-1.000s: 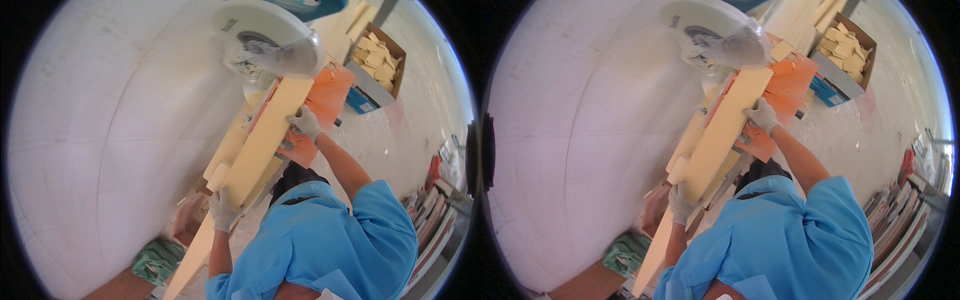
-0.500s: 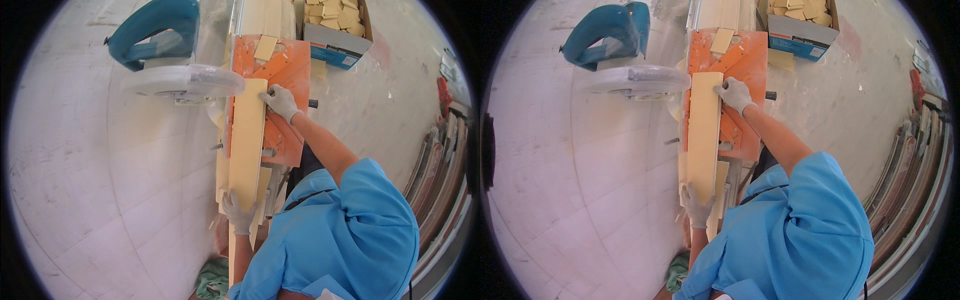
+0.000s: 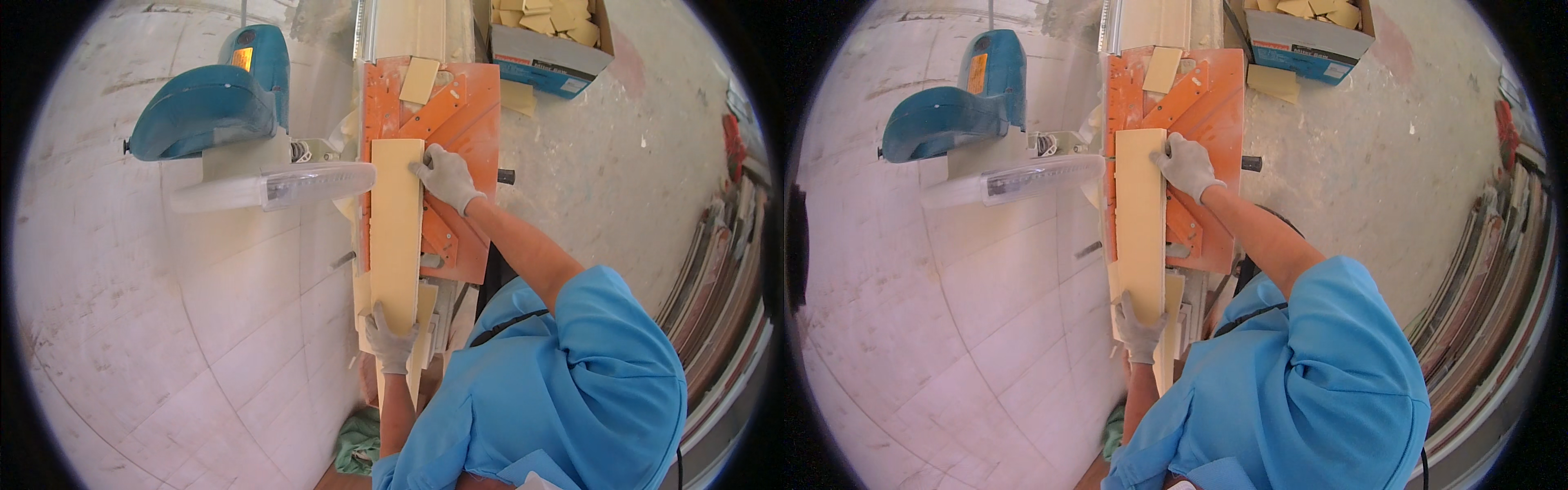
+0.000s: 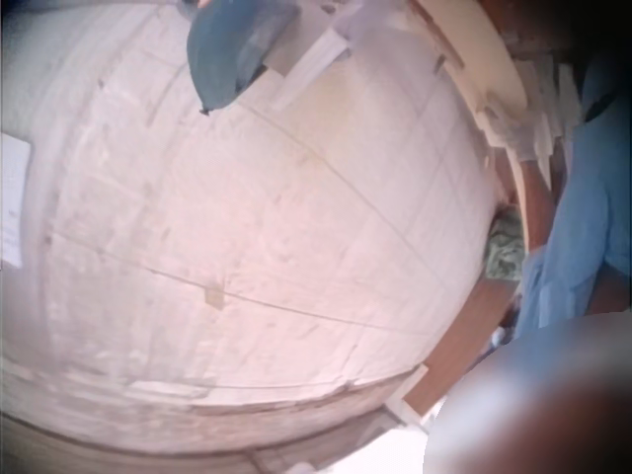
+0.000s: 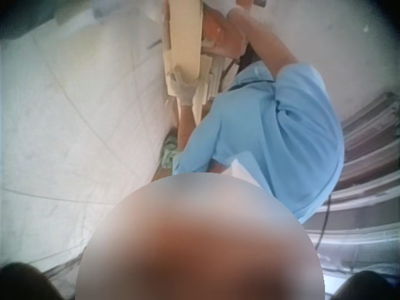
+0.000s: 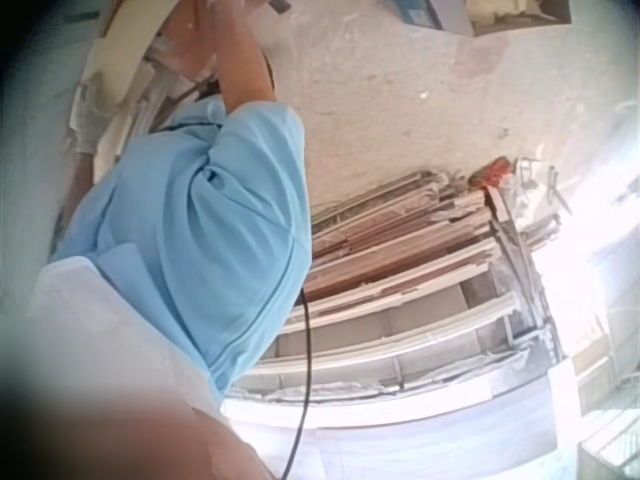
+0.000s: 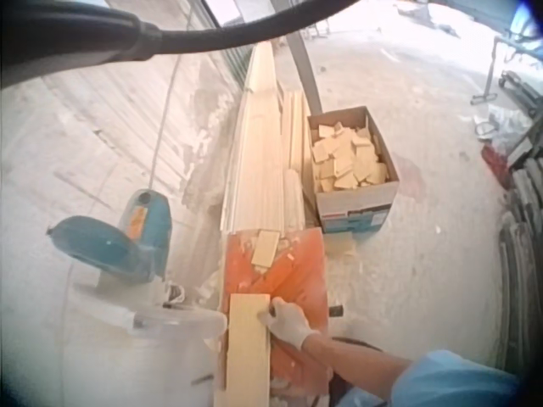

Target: The person uses a miter saw to cut small rectangular pieces from a long wooden plank. They position the plank, lower the saw to make cuts, and place the cut pieces into a cardboard box. The process is repeated multiple times.

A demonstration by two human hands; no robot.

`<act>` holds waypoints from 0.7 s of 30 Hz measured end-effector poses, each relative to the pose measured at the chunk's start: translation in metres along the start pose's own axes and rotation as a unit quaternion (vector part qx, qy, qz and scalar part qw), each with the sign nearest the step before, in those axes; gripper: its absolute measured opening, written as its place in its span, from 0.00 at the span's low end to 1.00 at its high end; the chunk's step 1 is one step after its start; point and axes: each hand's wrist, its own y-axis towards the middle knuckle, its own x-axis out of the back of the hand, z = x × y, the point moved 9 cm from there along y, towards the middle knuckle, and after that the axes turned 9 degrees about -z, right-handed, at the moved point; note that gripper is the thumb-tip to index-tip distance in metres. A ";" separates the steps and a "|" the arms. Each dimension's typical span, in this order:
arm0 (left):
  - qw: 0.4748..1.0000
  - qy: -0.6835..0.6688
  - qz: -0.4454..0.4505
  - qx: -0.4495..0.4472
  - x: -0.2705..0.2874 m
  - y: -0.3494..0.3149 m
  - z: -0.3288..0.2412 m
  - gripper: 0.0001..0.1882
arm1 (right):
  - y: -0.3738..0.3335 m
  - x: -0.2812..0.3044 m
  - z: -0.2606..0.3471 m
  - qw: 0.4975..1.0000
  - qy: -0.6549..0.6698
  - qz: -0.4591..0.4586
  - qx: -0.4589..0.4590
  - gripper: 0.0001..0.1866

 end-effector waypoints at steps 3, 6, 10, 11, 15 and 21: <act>1.000 -0.004 0.008 0.010 -0.002 0.001 0.002 0.56 | -0.001 0.001 -0.001 1.000 0.025 -0.011 0.004 0.21; 0.999 -0.010 0.017 0.027 -0.005 0.001 0.005 0.56 | -0.001 -0.002 -0.004 0.998 0.057 -0.016 -0.003 0.19; 1.000 -0.021 0.002 0.015 -0.001 0.006 -0.001 0.55 | 0.004 -0.005 -0.006 0.996 0.086 -0.026 -0.002 0.18; 1.000 -0.026 -0.015 0.002 0.002 0.007 -0.005 0.53 | 0.005 -0.006 -0.007 0.996 0.082 -0.024 -0.003 0.18; 0.999 -0.034 -0.031 -0.008 0.007 0.013 -0.012 0.50 | 0.008 -0.007 -0.011 0.996 0.087 -0.024 -0.020 0.18; 0.999 -0.041 -0.027 -0.014 0.009 0.016 -0.015 0.51 | 0.011 -0.010 -0.018 0.990 0.127 -0.028 -0.058 0.22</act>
